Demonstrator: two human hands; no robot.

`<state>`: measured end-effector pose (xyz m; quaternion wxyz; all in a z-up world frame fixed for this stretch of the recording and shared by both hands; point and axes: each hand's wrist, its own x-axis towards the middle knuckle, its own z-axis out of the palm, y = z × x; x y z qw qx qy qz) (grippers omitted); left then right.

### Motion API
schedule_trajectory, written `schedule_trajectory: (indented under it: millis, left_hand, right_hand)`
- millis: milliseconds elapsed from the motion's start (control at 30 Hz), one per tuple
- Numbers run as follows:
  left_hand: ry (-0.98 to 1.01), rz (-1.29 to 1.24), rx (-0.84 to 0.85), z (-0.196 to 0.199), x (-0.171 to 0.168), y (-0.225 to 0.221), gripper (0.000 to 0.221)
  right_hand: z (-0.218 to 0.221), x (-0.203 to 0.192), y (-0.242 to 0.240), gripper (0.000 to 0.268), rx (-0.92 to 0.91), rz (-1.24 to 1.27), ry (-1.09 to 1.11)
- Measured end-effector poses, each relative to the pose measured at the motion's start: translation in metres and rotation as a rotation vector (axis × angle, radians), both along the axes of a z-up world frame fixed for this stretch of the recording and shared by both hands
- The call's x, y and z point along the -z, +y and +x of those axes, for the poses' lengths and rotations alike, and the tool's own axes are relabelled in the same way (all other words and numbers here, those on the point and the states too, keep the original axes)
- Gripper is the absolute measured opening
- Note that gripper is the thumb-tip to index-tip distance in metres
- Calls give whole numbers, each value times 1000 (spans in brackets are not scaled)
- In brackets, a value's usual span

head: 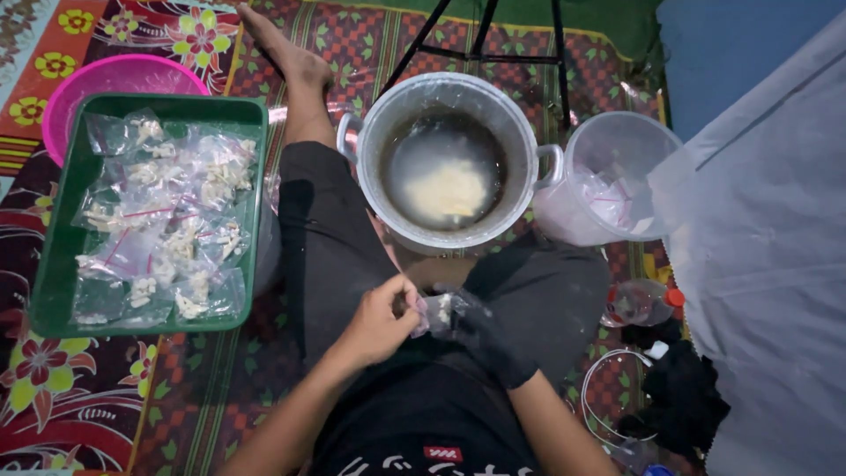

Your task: The person is dipping small plastic bags containing food items into a pot of liquid and then placing them into a green tray.

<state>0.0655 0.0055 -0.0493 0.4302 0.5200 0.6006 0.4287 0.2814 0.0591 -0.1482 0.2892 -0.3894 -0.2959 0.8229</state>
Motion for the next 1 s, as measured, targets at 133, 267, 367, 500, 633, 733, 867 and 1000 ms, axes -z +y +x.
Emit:
schedule_trajectory:
  millis: [133,267,367,500,633,733,867,1000]
  left_hand:
    - [-101,-38,10,-1,4,1,13]
    - [-260,-16,-15,-6,23,3,14]
    - [-435,-33,-17,-5,14,4,11]
    - [-384,-79,-23,-9,18,5,10]
    - [-258,-122,24,-8,4,3,7]
    - [-187,-115,61,-8,2,2,7]
    - [-94,-118,102,-13,-2,0,7]
    - [-94,-131,138,-20,-11,-6,10]
  right_hand:
    - [10,18,-8,40,-11,832,-240]
    - [-5,0,-10,44,448,171,-291]
    - [6,-95,16,32,446,481,-571]
    - [19,-171,50,15,392,963,-980]
    - [36,-149,108,18,608,1015,-732]
    - [24,-152,149,19,485,1252,-791]
    - [5,-163,179,22,220,1422,-897]
    - [-8,-185,174,18,244,1595,-821]
